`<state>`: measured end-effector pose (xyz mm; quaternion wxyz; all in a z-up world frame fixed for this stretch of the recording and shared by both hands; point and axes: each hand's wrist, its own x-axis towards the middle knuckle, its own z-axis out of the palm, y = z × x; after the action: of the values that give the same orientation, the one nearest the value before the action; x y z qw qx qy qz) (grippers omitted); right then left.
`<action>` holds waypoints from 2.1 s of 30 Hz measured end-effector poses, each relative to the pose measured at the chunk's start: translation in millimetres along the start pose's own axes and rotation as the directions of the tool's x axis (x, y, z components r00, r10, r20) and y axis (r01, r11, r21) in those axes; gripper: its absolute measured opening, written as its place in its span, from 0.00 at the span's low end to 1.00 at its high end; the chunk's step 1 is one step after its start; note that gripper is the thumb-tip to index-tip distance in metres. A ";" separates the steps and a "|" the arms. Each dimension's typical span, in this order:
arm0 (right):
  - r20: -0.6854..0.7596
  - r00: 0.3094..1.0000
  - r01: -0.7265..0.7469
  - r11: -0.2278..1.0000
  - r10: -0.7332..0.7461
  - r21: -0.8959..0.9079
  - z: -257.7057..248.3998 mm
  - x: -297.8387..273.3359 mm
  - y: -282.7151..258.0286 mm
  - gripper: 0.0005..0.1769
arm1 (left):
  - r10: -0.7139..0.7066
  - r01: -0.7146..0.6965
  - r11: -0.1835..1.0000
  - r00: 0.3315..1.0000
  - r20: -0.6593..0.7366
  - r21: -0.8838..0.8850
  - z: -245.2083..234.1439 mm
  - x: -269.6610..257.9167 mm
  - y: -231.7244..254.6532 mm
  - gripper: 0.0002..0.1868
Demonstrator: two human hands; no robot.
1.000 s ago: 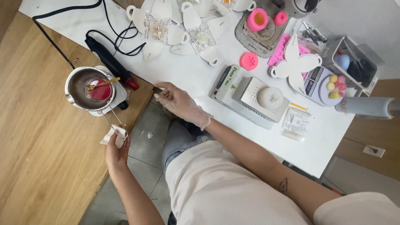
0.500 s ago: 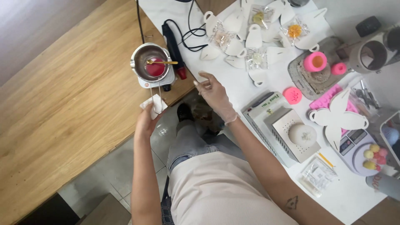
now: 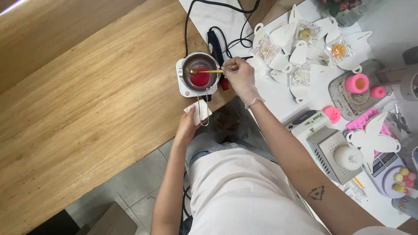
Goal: The recorder heats wax in a melting pot, pours it into molds, and uses a sculpting tool to refine details on a finished candle.
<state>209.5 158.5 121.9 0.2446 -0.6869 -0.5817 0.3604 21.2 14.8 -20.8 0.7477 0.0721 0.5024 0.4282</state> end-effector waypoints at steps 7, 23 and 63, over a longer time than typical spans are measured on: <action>-0.001 0.995 0.084 0.860 -0.096 0.504 41.9 20.6 -2.9 0.08 | -0.065 0.057 0.995 0.994 0.092 0.087 32.5 -22.1 28.1 0.27; -0.147 0.867 0.467 0.879 -0.476 -0.097 0.2 -48.6 -47.6 0.07 | -0.061 0.135 0.971 0.939 0.337 -0.199 43.4 -18.0 31.7 0.41; -0.138 0.920 0.346 0.925 -0.368 -0.160 23.2 -43.3 -32.7 0.09 | 0.012 0.060 0.976 0.945 0.328 -0.210 53.5 5.5 -13.2 0.35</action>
<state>168.4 121.0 141.4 0.3074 -0.6115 -0.6975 0.2121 72.8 27.8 -5.8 0.8291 0.0537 0.3225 0.4535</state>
